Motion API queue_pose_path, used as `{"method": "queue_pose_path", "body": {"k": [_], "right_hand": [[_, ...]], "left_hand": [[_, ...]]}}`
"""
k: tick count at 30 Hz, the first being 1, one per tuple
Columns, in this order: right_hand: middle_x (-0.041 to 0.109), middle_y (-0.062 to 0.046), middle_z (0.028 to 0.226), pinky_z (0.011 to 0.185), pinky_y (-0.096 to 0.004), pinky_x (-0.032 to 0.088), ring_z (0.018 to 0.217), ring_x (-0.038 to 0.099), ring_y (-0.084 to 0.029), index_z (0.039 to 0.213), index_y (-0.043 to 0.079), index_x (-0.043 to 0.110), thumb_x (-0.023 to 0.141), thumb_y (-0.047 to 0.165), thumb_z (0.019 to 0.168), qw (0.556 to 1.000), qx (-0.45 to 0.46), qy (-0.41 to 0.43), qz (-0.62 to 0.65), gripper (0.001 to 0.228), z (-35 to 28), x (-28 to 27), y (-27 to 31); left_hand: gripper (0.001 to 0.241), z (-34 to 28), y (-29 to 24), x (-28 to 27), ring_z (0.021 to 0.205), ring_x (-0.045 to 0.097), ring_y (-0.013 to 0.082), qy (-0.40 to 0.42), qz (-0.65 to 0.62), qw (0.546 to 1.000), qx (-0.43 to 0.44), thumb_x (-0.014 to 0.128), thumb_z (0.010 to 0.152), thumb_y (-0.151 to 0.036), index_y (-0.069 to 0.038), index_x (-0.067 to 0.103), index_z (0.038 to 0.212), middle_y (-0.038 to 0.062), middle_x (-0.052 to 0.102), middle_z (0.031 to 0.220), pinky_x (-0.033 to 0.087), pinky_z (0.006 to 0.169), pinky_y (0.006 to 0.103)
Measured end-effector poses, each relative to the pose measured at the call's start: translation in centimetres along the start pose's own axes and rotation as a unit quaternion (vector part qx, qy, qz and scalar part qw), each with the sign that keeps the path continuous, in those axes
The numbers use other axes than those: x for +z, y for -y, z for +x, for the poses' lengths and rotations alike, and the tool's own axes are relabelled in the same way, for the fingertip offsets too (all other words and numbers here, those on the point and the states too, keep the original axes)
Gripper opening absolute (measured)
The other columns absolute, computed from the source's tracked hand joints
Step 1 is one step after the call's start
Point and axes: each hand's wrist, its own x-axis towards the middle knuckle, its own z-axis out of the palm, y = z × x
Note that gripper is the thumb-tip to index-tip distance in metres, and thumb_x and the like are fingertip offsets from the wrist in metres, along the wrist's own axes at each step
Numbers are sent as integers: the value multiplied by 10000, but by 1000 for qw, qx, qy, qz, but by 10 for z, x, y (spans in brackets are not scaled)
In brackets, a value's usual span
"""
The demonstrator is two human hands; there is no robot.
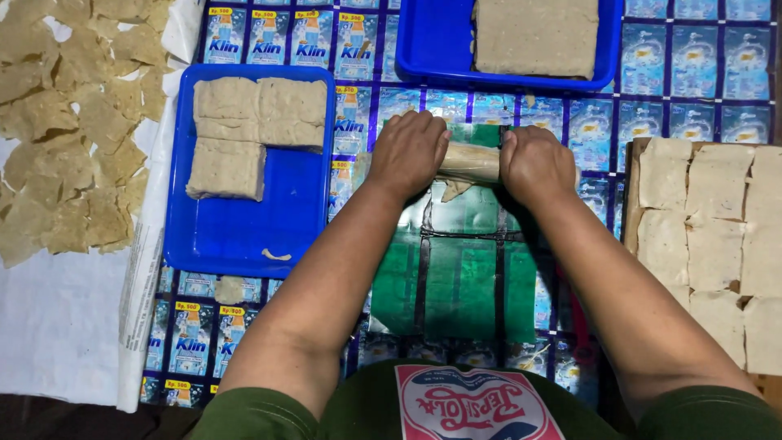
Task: Rolling out and cutting thin slices of dough or food blocks using a rolling pin and a small plastic knife.
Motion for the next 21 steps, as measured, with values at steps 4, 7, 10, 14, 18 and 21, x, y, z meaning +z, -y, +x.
{"method": "queue_pose_path", "body": {"k": [4,7,10,14,18,21], "right_hand": [[619,-63,881,767,-485,572,967,658,-314,950,193,617,302,472,1121,998,-4,59,14,455,3,-1,-9],[608,-71,983,835,-459,566,1052,641,-306,1021,176,642,359,455,1096,997,-44,58,10,405,14,-7,-13],[526,-118,1216,1046,-515,390,1227,521,-361,1196,111,600,418,445,1044,996,-45,68,22,410,12,-17,-6],[359,-265,1581,1143,-592,208,1453,312,-389,1529,-50,454,438,263,996,996,-15,76,46,618,10,-41,16],[143,-290,1683,1203,-595,119,1571,94,-357,1568,-121,371,373,284,1025,994,-1,105,29,678,1,-41,19],[173,-340,1658,1203,-591,163,1561,143,-402,1549,-165,386,412,282,1053,997,-16,75,31,669,-10,-48,26]], "left_hand": [[316,-7,5,36,854,627,236,-18,35,999,-21,360,1041,-460,-221,525,916,-6,550,813,457,728,399],[250,-7,4,30,922,606,274,-31,29,997,-62,424,1000,-411,-179,516,984,40,551,905,446,771,415],[456,-12,-7,17,1333,506,358,-2,34,996,-82,434,998,-338,-69,524,1354,233,484,1462,382,1079,483],[578,-13,-15,10,1506,339,364,28,61,994,-91,477,987,-285,10,486,1484,250,370,1598,246,1222,513],[578,-22,-24,6,1522,306,354,59,82,991,-91,446,1020,-312,4,469,1504,241,328,1622,199,1247,488],[564,-33,-28,2,1512,320,377,33,75,993,-81,468,1025,-322,-5,503,1489,237,359,1609,233,1236,500]]}}
